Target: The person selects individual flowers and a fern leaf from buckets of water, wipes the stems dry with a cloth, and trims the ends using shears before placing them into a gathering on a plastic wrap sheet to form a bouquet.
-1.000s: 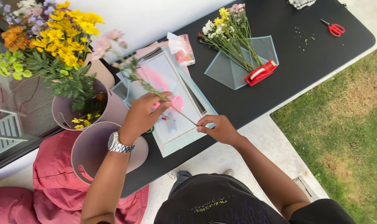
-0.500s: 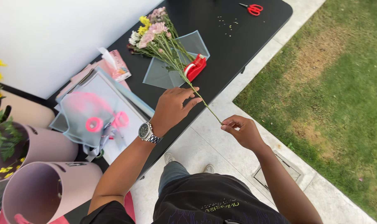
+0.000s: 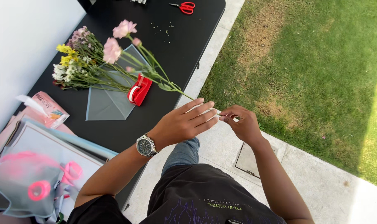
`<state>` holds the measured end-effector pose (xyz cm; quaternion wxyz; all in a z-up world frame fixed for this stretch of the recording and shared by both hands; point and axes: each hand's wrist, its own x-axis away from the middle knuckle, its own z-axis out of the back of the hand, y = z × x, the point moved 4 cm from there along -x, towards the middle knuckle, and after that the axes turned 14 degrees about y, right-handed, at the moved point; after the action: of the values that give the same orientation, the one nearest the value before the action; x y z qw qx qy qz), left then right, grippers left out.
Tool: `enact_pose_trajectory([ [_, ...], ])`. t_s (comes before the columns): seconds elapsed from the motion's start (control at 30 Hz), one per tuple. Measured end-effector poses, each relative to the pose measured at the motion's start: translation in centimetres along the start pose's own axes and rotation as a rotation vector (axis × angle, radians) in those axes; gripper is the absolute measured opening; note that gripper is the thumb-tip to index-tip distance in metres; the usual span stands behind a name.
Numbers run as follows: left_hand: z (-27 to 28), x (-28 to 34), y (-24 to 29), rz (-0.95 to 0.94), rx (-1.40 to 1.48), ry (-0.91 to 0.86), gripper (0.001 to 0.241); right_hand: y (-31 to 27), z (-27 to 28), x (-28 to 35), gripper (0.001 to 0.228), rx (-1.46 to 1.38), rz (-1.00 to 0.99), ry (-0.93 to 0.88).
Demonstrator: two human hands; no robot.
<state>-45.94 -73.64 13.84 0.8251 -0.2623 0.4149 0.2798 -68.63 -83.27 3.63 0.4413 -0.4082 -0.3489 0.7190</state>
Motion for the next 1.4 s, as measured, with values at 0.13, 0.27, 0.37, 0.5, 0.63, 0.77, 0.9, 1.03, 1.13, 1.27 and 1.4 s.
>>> enact_pose_trajectory([
  [0.13, -7.6, 0.2, -5.1, 0.112, -0.210, -0.204, 0.027, 2.0, 1.4, -5.6, 0.012, 0.134, 0.070, 0.025],
  [0.27, -12.8, 3.1, -10.0, 0.232, -0.210, -0.294, 0.030, 3.8, 0.8, -12.3, 0.007, 0.179, 0.164, 0.038],
  [0.37, -13.1, 3.6, -13.4, 0.353, -0.169, -0.303, 0.030, 4.2, -1.1, -17.8, 0.006, 0.304, 0.273, -0.001],
  [0.5, -13.2, 6.9, -17.0, 0.597, -0.162, -0.320, 0.035, 4.7, -5.0, -24.1, 0.007, 0.383, 0.492, -0.071],
  [0.63, -12.3, 10.1, -20.1, 0.900, -0.155, -0.308, 0.036, 5.9, -10.7, -28.4, 0.017, 0.390, 0.695, -0.131],
  [0.77, -11.6, 14.4, -21.5, 1.001, -0.240, -0.221, 0.032, 4.6, -15.5, -32.9, 0.032, 0.355, 0.789, -0.275],
  [0.9, -9.2, 16.8, -22.7, 1.297, -0.306, -0.155, 0.026, 9.3, -19.9, -40.7, 0.043, 0.131, 0.750, -0.157],
  [1.03, -8.8, 20.1, -22.5, 1.663, -0.238, 0.014, 0.024, 15.9, -24.9, -48.8, 0.019, -0.114, 0.099, 0.073],
  [1.13, -8.6, 19.5, -23.6, 1.890, -0.255, 0.148, 0.022, 20.2, -30.7, -53.9, 0.027, -0.066, -0.137, -0.082],
  [1.27, -9.0, 18.0, -25.5, 2.058, -0.331, 0.309, 0.022, 29.6, -40.9, -61.9, 0.031, 0.195, -0.081, -0.207],
  [1.4, -10.6, 17.5, -27.3, 2.200, -0.413, 0.364, 0.022, 30.8, -49.7, -68.7, 0.024, 0.276, 0.043, -0.309],
])
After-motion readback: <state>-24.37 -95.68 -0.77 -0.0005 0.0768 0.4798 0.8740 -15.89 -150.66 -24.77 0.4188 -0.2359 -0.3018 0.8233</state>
